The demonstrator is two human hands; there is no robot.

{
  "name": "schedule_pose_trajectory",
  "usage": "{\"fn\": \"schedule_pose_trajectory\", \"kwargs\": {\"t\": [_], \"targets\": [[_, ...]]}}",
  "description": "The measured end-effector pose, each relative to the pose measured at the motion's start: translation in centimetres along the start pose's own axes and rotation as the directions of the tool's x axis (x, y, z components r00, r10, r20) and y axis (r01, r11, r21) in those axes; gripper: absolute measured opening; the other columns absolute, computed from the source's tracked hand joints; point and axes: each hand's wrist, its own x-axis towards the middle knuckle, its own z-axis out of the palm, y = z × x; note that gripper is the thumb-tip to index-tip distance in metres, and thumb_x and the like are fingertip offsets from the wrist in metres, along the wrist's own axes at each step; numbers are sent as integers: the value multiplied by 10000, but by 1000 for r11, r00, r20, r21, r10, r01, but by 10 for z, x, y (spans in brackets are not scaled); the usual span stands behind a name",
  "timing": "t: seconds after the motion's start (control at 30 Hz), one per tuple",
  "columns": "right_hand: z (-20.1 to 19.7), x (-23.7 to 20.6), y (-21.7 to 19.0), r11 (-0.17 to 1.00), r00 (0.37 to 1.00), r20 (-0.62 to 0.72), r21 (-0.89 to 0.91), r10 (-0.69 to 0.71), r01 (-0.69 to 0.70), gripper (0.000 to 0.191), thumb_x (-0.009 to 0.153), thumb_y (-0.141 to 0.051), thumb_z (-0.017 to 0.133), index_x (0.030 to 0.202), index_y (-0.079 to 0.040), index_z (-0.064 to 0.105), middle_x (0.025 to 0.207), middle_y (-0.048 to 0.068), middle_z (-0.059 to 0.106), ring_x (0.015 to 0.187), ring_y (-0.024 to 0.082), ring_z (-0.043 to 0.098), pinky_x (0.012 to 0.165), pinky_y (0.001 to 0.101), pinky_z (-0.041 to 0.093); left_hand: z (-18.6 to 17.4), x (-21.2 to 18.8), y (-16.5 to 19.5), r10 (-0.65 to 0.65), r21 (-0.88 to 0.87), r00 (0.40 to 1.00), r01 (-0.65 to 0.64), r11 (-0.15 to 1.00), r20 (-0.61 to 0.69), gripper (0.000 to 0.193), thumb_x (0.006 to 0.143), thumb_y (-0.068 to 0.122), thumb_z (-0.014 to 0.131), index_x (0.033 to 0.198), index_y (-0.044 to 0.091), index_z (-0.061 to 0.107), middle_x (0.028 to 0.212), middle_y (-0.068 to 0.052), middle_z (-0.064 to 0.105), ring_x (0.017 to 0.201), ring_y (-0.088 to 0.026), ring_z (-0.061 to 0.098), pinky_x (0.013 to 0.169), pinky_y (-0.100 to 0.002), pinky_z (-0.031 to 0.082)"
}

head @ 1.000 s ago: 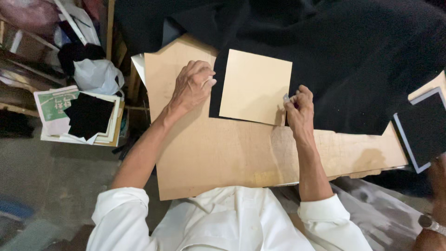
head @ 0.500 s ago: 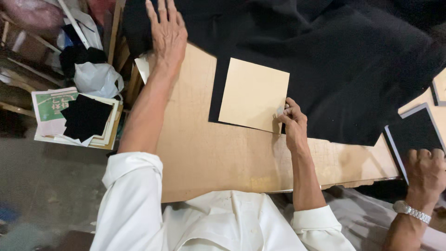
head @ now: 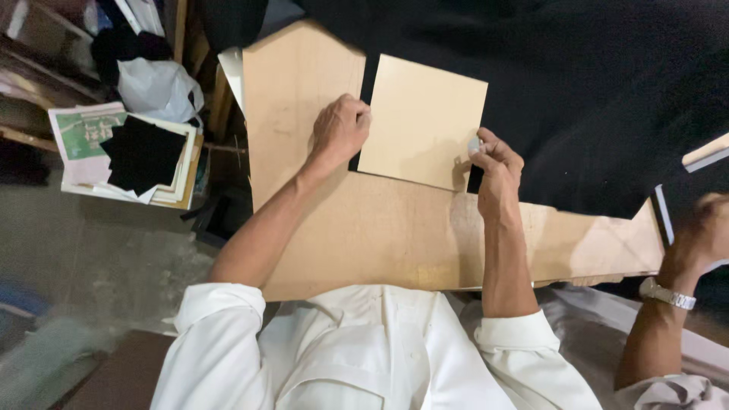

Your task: The person repeatedly places a tan cardboard square onto a black fabric square, aligns the edges, and uses a small white tool to press along the perimeter. The person flips the assembly over, repeats the alignment and pressing, and stacks the finished units on the table.

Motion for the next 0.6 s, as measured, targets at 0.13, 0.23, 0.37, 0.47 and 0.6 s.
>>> {"fn": "schedule_pose_trajectory", "kwargs": {"t": [0.13,0.23,0.37,0.47,0.6], "targets": [[6,4,2,996,998,29,81,-50,48,177,845,134,617,760,-21,608,1409,268,610,1133,219,651,1045,332,488,-2,3,-13,0,-144,999,-7,989,-48,162,850,128,654,917,26,761,938,-221,696,905,-400,681,794,-490,542],[8,6,2,995,999,38,96,-34,30,177,851,132,620,761,-21,613,1383,264,633,1112,226,663,1042,340,504,0,3,-17,-37,-115,998,32,993,-47,163,845,131,656,902,26,767,974,-219,704,932,-395,685,819,-481,544],[10,5,3,997,998,44,62,-38,36,171,836,139,616,763,-14,625,1359,257,654,1130,224,678,1063,333,508,-1,3,-17,-61,-112,997,55,992,-47,152,861,119,650,885,8,751,980,-229,698,925,-402,687,808,-488,545],[10,4,3,996,998,58,83,-34,29,164,835,140,603,774,-7,640,1342,258,667,1115,226,679,1065,332,507,-2,1,-17,-52,-115,997,46,992,-54,141,837,109,650,877,16,749,976,-230,697,914,-405,684,783,-493,544],[10,4,2,995,995,82,89,-50,43,174,829,151,583,787,-9,638,1325,266,681,1086,224,673,1066,325,499,-1,0,-18,-24,-87,998,19,996,-59,130,856,89,648,869,1,742,960,-240,684,915,-410,682,795,-502,543]]}}
